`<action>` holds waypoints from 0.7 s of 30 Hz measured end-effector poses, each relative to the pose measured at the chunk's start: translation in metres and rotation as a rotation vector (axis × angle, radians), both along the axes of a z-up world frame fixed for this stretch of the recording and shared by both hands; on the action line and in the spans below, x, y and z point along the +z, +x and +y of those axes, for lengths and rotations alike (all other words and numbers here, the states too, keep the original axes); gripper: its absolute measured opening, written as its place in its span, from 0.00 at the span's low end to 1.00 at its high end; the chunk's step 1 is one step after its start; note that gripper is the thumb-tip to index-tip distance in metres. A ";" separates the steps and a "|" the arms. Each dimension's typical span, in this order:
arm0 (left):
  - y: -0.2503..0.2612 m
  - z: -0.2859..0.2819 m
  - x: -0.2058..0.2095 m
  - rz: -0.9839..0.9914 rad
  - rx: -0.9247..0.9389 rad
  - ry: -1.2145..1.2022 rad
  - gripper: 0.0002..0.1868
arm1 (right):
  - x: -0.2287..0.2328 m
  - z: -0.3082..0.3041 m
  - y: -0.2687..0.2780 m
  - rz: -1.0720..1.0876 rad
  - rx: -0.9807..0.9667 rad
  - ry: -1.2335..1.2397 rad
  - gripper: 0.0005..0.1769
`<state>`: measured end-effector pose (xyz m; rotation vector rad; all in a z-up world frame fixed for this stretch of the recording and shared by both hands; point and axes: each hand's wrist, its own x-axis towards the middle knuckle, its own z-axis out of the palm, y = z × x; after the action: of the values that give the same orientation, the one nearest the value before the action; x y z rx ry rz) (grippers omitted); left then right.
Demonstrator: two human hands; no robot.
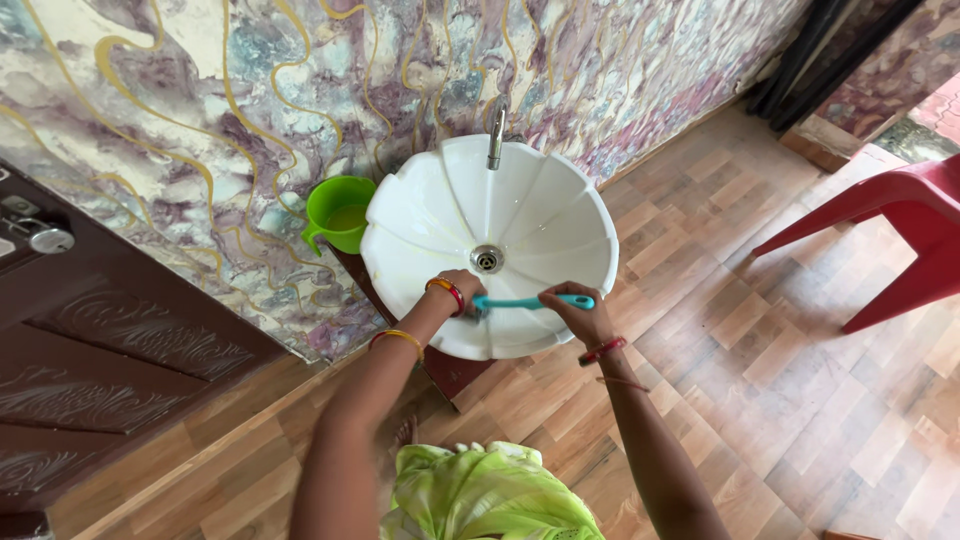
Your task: The person wipes a wooden cabinet door with a cloth, then scrubs a white pedestal sink with a blue brush. The person uses the cloth to wipe the cabinet surface and the brush to scrub the sink basin.
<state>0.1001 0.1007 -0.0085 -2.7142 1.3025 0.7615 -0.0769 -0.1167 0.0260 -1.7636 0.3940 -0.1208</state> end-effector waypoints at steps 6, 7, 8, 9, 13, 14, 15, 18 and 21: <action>-0.007 0.046 0.055 0.058 -0.081 0.109 0.16 | 0.021 0.029 -0.017 -0.048 0.084 0.221 0.10; 0.002 0.055 0.052 0.059 -0.070 0.094 0.14 | 0.020 0.035 -0.012 -0.058 0.086 0.234 0.10; 0.014 0.062 0.046 0.060 -0.057 0.075 0.13 | 0.017 0.040 -0.003 -0.068 0.091 0.243 0.10; 0.027 0.067 0.034 0.062 -0.044 0.056 0.12 | 0.011 0.044 0.004 -0.077 0.096 0.252 0.10; 0.086 0.043 -0.036 -0.062 -0.113 -0.030 0.06 | -0.023 0.055 0.047 -0.083 -0.034 0.197 0.10; 0.100 0.030 -0.052 -0.069 -0.138 -0.142 0.05 | -0.028 0.054 0.054 -0.082 -0.075 0.157 0.10; 0.112 0.022 -0.062 -0.075 -0.162 -0.255 0.05 | -0.032 0.053 0.061 -0.081 -0.115 0.118 0.10; 0.131 0.004 -0.053 -0.007 -0.233 -0.109 0.07 | -0.033 0.054 0.066 -0.055 -0.177 0.055 0.10; 0.124 0.025 -0.009 0.145 -0.358 0.087 0.11 | -0.026 0.072 0.056 0.001 -0.191 0.079 0.09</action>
<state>0.2238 0.1256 -0.0174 -2.2995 1.6787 0.9578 -0.0207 -0.0446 -0.0003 -1.6461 0.5599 -0.2370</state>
